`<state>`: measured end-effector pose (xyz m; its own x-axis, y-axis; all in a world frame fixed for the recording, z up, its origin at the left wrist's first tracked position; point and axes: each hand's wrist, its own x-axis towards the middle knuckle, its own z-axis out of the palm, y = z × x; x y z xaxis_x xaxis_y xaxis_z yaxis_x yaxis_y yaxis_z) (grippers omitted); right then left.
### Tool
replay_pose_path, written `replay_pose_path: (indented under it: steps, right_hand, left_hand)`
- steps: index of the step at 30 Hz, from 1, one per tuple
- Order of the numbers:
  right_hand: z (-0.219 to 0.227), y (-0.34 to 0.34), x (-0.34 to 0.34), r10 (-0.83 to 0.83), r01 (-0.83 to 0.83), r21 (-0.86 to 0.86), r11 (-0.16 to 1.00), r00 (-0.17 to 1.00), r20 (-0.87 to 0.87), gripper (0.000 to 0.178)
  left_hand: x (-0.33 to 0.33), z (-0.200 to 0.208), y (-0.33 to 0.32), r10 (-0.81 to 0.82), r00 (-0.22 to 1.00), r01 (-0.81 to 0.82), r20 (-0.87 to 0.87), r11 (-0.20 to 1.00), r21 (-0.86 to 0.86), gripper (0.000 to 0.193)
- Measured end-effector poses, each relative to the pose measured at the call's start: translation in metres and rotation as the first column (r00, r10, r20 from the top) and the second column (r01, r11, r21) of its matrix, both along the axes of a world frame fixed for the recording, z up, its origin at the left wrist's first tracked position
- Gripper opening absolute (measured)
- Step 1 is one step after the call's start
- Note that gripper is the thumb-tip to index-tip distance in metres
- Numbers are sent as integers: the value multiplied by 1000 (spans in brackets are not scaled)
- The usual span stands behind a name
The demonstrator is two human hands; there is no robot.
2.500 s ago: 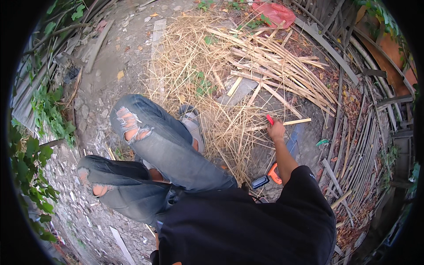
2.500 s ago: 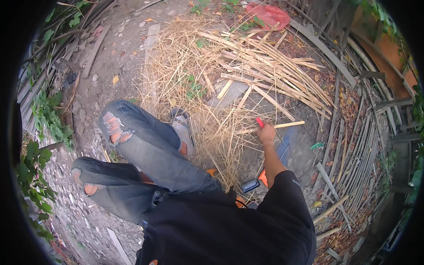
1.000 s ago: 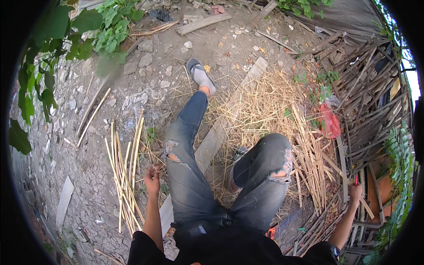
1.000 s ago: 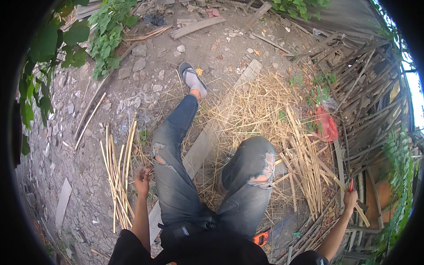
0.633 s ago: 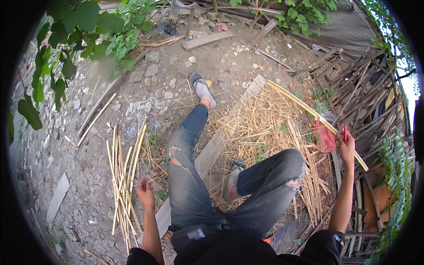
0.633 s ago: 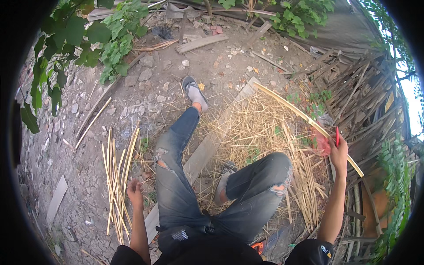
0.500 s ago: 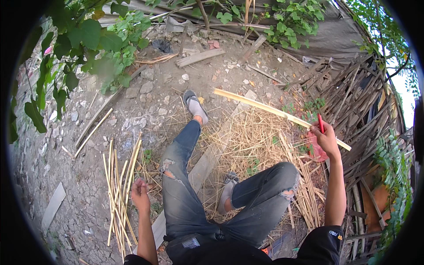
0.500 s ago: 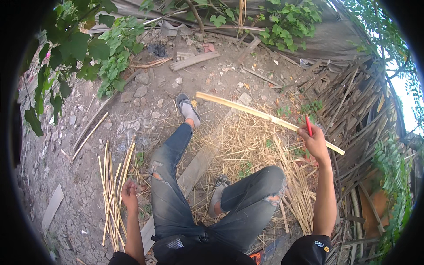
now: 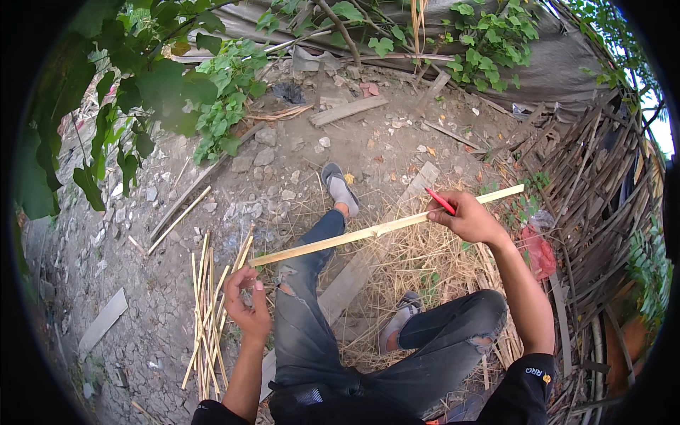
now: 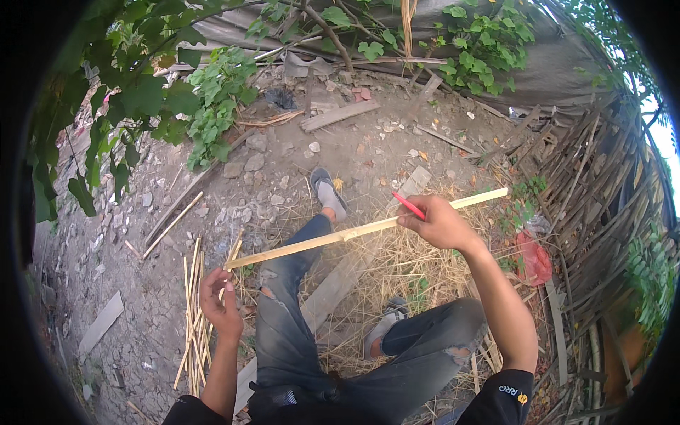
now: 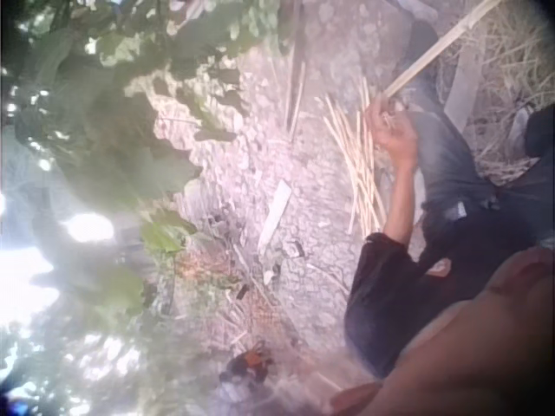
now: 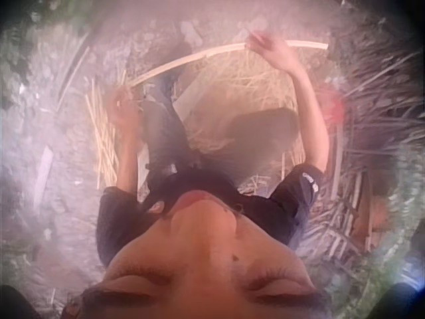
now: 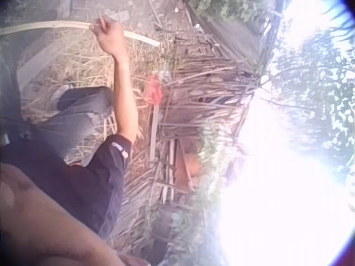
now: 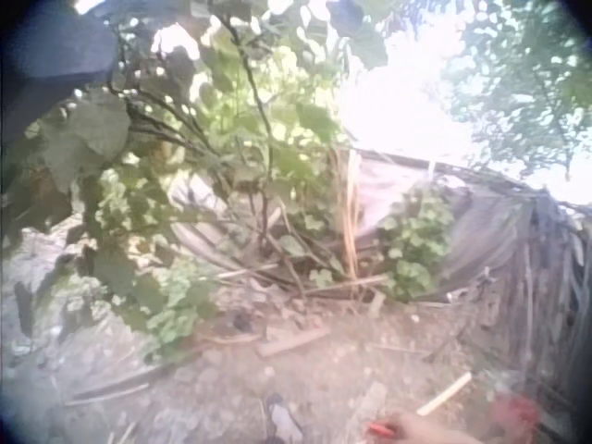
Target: The person sits on the ground and uses a red utility knife to shave and smooth a long, thin bamboo stick. They hold the stick with their left hand and scrape along its length with the knife in their right hand, removing thin strips of material.
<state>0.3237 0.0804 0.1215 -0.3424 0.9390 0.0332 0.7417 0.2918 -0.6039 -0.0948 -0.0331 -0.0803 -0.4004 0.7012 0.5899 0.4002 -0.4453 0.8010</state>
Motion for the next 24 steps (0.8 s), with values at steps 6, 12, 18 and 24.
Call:
replay_pose_path:
  steps: [6, 12, 18, 24]
  right_hand:
    - [-21, 20, 6, 113, -111, -78, 991, 993, 23, 23]
    - [-52, 36, 21, 150, -128, -169, 977, 981, 121, 27]
    - [-87, 52, 53, -279, 246, 478, 843, 960, -3, 44]
    - [-101, 42, 69, -445, 393, 451, 801, 896, 10, 41]
  left_hand:
    - [54, 60, 31, -195, 863, 170, -466, 981, -95, 55]
    - [92, 40, 61, -689, 685, 380, -236, 615, -691, 36]
    - [111, 27, 64, -599, 783, 360, -167, 656, -663, 26]
    - [106, 16, 57, -566, 819, 446, 96, 522, -727, 29]
